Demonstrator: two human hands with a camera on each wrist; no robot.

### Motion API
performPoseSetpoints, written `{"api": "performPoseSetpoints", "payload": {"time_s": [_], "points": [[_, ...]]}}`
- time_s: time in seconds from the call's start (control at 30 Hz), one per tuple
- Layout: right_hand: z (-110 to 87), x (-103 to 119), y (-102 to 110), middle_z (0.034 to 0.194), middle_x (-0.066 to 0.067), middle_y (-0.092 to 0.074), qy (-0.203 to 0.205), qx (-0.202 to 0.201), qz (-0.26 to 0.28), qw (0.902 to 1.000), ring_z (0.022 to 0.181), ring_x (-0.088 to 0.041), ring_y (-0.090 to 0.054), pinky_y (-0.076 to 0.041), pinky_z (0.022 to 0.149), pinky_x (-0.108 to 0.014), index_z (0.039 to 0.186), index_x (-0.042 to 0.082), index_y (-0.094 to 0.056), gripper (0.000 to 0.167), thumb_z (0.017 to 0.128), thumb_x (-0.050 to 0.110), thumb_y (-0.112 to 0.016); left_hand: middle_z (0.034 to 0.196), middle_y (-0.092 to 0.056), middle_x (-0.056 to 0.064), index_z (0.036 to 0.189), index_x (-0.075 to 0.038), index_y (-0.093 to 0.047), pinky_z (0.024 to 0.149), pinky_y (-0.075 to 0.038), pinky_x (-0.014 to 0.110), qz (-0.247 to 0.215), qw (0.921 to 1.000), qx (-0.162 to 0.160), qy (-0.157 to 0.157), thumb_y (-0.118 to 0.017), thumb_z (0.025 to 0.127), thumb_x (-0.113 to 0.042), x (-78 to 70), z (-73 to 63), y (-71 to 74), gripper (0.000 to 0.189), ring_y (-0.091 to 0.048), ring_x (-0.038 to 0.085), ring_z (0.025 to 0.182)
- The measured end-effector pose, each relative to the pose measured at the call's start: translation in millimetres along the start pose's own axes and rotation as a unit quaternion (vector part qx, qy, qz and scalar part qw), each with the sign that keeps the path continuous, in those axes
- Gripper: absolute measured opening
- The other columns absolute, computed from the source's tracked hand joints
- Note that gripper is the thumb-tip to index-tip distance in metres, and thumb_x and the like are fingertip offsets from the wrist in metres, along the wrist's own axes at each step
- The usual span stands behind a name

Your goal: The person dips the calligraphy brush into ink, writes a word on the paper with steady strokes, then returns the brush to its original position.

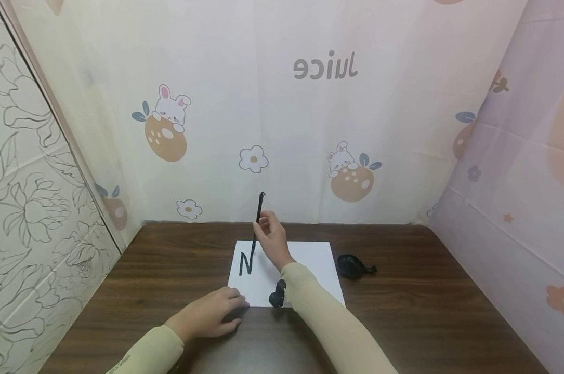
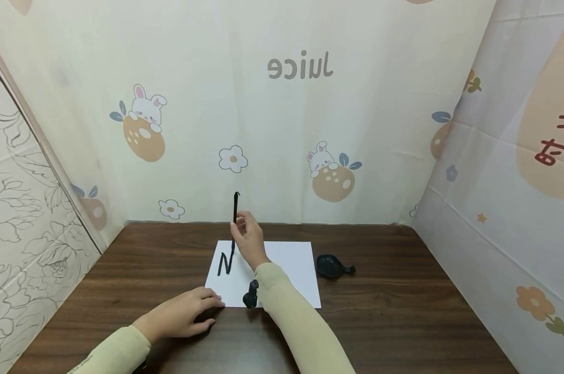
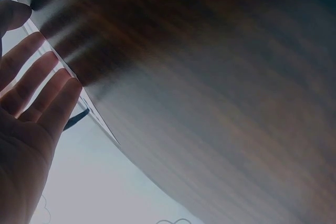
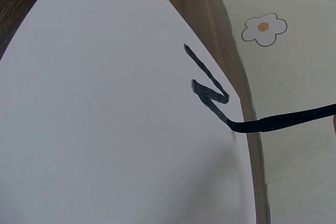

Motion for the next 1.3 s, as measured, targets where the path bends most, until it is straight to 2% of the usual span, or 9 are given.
{"api": "performPoseSetpoints", "payload": {"time_s": [0.2,0.67,0.97,1.2,1.3], "points": [[0.8,0,0,0.106,0.001,-0.060,0.004,-0.004,-0.001,1.0000,0.096,-0.014,-0.059,-0.054,0.079,-0.033,0.120,0.023,-0.054,0.020,0.101,0.023,-0.060,0.103,-0.062,0.000,0.116,-0.008,-0.070,0.083,-0.053,0.028,-0.005,0.9998,0.016,0.014,-0.071,0.089,-0.023,-0.1,0.6,0.2,0.031,-0.057,0.011,0.091],[1.6,0,1,0.106,0.000,-0.060,0.017,-0.014,-0.004,0.9998,0.096,-0.015,-0.060,-0.055,0.076,-0.032,0.121,0.021,-0.053,0.020,0.102,0.021,-0.059,0.103,-0.062,0.001,0.115,-0.007,-0.070,0.082,-0.053,0.028,-0.003,1.0000,0.005,0.003,-0.072,0.088,-0.022,0.4,0.5,1.0,0.031,-0.058,0.011,0.091],[1.8,2,4,0.107,-0.001,-0.060,0.004,-0.017,-0.006,0.9998,0.096,-0.016,-0.060,-0.055,0.076,-0.031,0.122,0.019,-0.053,0.022,0.102,0.021,-0.059,0.104,-0.062,0.001,0.115,-0.008,-0.070,0.084,-0.052,0.028,-0.005,0.9999,0.010,0.007,-0.072,0.088,-0.022,1.1,0.9,0.1,0.031,-0.058,0.012,0.093],[1.7,6,8,0.105,-0.002,-0.060,0.009,-0.022,-0.001,0.9997,0.096,-0.016,-0.060,-0.055,0.077,-0.032,0.122,0.019,-0.053,0.022,0.101,0.020,-0.060,0.104,-0.062,0.000,0.117,-0.009,-0.070,0.084,-0.052,0.027,-0.013,0.9990,0.031,0.028,-0.070,0.090,-0.023,-1.1,1.7,1.6,0.031,-0.058,0.011,0.093],[3.3,7,11,0.106,-0.003,-0.060,0.015,-0.026,0.004,0.9996,0.096,-0.017,-0.060,-0.055,0.078,-0.033,0.124,0.017,-0.052,0.024,0.101,0.018,-0.060,0.104,-0.062,0.000,0.116,-0.009,-0.070,0.083,-0.052,0.027,-0.013,0.9990,0.031,0.029,-0.071,0.089,-0.023,-2.0,1.7,2.9,0.030,-0.057,0.011,0.092]]}}
Point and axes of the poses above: each hand's wrist, its own z-axis towards the middle knuckle, its own y-axis out of the back of the hand, x = y × z, the point moved 2 cm from there along z, towards the middle knuckle
